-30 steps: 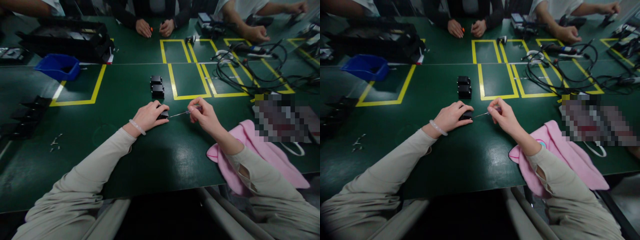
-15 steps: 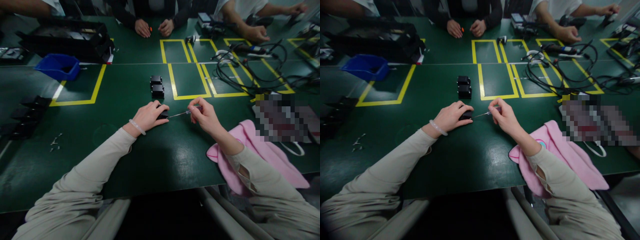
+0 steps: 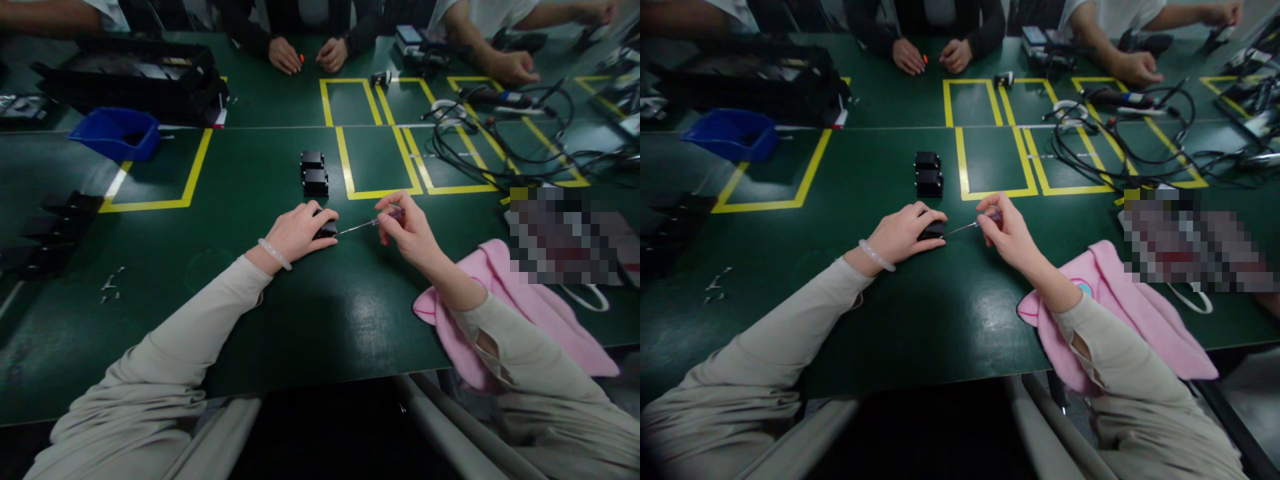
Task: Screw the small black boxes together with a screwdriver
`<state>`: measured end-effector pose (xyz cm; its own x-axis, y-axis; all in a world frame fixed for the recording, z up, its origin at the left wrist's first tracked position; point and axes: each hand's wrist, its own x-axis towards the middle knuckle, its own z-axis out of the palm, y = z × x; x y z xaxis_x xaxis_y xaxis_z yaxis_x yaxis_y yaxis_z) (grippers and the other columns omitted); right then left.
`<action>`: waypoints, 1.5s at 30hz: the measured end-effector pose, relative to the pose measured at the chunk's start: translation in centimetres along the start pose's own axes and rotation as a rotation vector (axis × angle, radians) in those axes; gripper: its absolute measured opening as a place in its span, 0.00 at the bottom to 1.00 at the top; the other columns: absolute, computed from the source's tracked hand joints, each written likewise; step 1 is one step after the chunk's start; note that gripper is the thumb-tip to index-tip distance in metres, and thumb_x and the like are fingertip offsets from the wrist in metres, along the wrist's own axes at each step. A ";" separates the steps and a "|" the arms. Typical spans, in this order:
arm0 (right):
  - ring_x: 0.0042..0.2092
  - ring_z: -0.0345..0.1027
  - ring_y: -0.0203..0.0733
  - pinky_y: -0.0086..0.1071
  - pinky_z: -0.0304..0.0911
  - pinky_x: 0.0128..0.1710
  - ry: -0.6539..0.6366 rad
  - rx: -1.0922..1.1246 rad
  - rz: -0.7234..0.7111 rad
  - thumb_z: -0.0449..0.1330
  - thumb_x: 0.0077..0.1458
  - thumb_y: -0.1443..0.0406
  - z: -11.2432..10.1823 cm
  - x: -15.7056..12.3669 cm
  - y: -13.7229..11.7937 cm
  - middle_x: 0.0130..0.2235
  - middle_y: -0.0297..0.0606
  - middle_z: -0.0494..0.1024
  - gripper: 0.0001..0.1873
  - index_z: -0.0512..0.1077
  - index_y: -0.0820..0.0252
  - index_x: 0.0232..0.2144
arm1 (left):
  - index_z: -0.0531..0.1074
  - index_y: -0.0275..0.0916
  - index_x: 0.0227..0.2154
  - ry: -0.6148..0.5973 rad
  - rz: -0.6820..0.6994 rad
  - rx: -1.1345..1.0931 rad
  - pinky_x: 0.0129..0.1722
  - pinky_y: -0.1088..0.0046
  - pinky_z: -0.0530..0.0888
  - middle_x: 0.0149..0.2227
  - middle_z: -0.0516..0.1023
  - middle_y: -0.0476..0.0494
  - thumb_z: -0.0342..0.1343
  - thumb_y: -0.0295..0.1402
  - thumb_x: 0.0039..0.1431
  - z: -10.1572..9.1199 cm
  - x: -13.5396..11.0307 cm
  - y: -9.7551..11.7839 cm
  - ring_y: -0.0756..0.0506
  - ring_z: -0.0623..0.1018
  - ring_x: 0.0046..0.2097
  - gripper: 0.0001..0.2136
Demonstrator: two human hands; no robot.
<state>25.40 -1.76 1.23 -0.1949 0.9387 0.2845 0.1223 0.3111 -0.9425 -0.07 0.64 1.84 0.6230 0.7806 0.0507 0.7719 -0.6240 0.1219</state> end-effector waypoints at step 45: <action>0.19 0.60 0.34 0.31 0.55 0.21 -0.026 -0.016 0.003 0.62 0.64 0.50 -0.1 -0.1 -0.1 0.20 0.23 0.65 0.16 0.66 0.53 0.38 | 0.67 0.44 0.60 -0.003 -0.003 -0.008 0.42 0.66 0.72 0.53 0.72 0.38 0.57 0.47 0.68 -0.1 0.0 0.2 0.38 0.75 0.52 0.22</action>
<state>25.52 -1.85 1.36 -0.2193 0.9356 0.2766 0.1388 0.3105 -0.9404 0.01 0.53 2.00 0.6208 0.7825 0.0476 0.7729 -0.6211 0.1301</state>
